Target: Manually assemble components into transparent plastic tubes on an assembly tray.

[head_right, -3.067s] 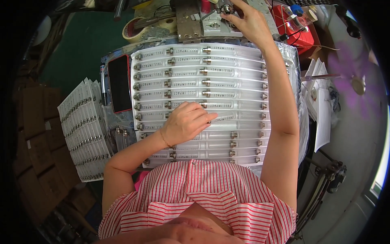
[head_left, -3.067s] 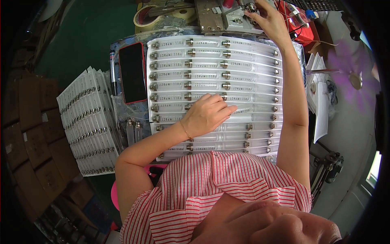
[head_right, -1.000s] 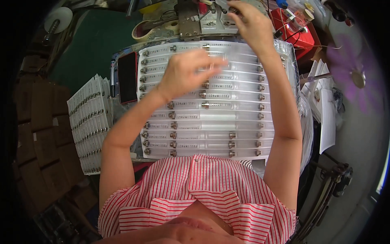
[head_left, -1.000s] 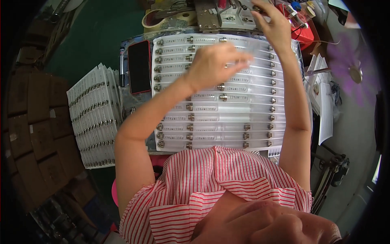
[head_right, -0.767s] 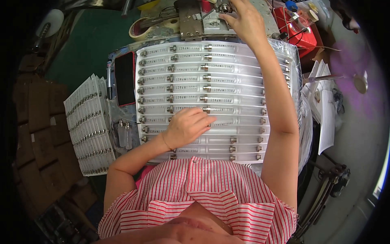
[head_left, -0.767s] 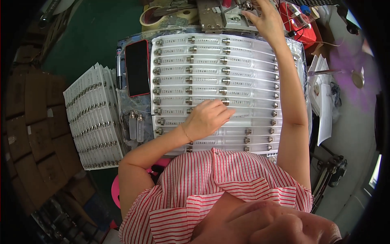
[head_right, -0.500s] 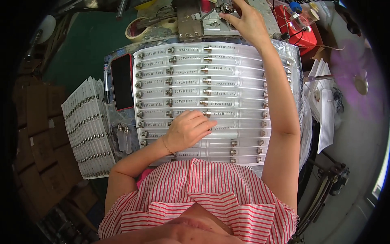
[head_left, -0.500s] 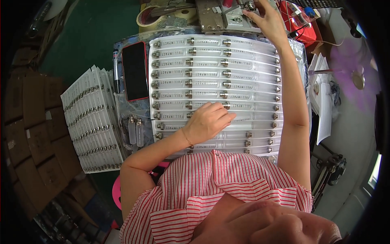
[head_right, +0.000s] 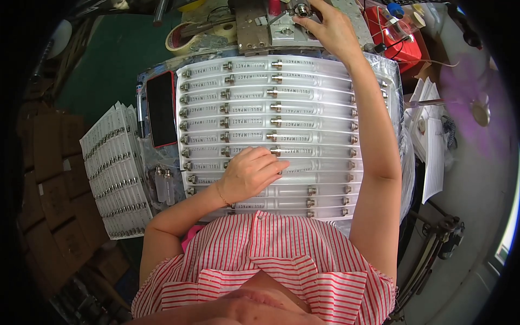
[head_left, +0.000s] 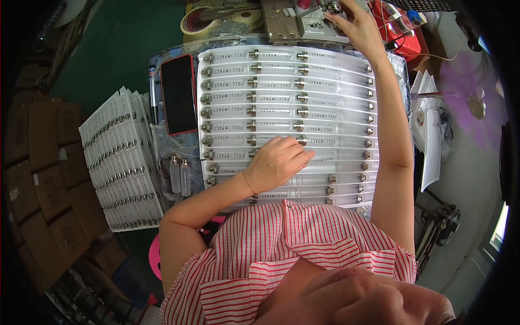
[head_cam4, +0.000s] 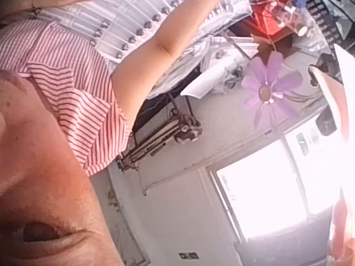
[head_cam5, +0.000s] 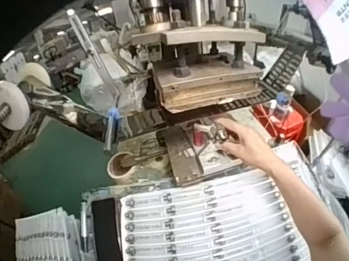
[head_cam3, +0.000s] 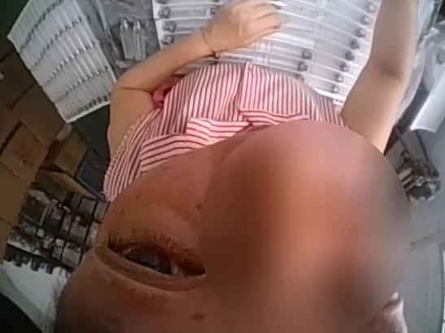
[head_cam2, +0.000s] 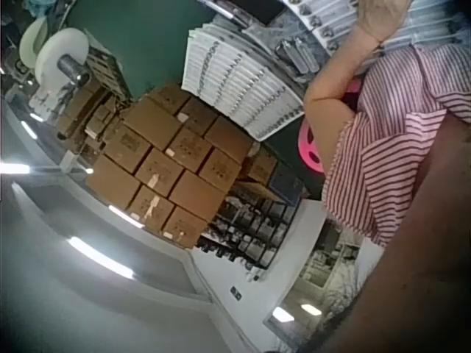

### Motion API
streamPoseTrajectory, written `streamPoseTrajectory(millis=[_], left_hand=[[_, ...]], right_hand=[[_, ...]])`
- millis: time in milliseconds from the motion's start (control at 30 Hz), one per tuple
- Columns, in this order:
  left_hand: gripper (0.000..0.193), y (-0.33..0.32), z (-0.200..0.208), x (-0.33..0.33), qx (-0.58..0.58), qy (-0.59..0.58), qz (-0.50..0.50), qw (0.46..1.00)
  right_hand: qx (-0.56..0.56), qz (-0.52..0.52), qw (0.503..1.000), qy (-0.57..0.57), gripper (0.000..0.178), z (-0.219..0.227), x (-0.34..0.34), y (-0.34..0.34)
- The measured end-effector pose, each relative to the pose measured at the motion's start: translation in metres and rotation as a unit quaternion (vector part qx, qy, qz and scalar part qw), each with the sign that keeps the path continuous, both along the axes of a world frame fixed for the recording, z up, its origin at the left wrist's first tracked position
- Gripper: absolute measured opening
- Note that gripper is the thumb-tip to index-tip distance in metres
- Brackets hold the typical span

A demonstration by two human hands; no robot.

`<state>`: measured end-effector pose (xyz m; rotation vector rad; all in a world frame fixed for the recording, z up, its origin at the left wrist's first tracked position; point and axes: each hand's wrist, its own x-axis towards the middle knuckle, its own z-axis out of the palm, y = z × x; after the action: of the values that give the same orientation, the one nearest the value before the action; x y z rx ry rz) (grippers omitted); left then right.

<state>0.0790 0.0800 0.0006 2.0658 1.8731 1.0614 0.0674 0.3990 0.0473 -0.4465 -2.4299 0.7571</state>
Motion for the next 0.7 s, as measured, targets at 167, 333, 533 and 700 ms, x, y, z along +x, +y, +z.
streamPoseTrajectory(millis=[167, 333, 533, 700], left_hand=[[0.029, -0.008, -0.002, 0.007, -0.005, -0.001, 0.000, 1.000], [0.030, -0.010, -0.002, 0.008, -0.034, -0.015, -0.023, 0.999], [0.031, -0.005, 0.001, 0.004, -0.009, 0.014, 0.012, 1.000], [0.034, -0.001, 0.015, -0.001, 0.001, 0.052, 0.021, 0.998]], right_hand=[[0.021, 0.006, 1.000, 0.003, 0.057, -0.005, 0.006, -0.004], [-0.059, -0.102, 0.987, -0.108, 0.074, 0.041, 0.040, -0.035], [0.079, -0.006, 0.993, -0.090, 0.027, 0.032, 0.163, -0.095], [0.065, 0.117, 0.966, -0.220, 0.028, -0.004, 0.212, -0.188]])
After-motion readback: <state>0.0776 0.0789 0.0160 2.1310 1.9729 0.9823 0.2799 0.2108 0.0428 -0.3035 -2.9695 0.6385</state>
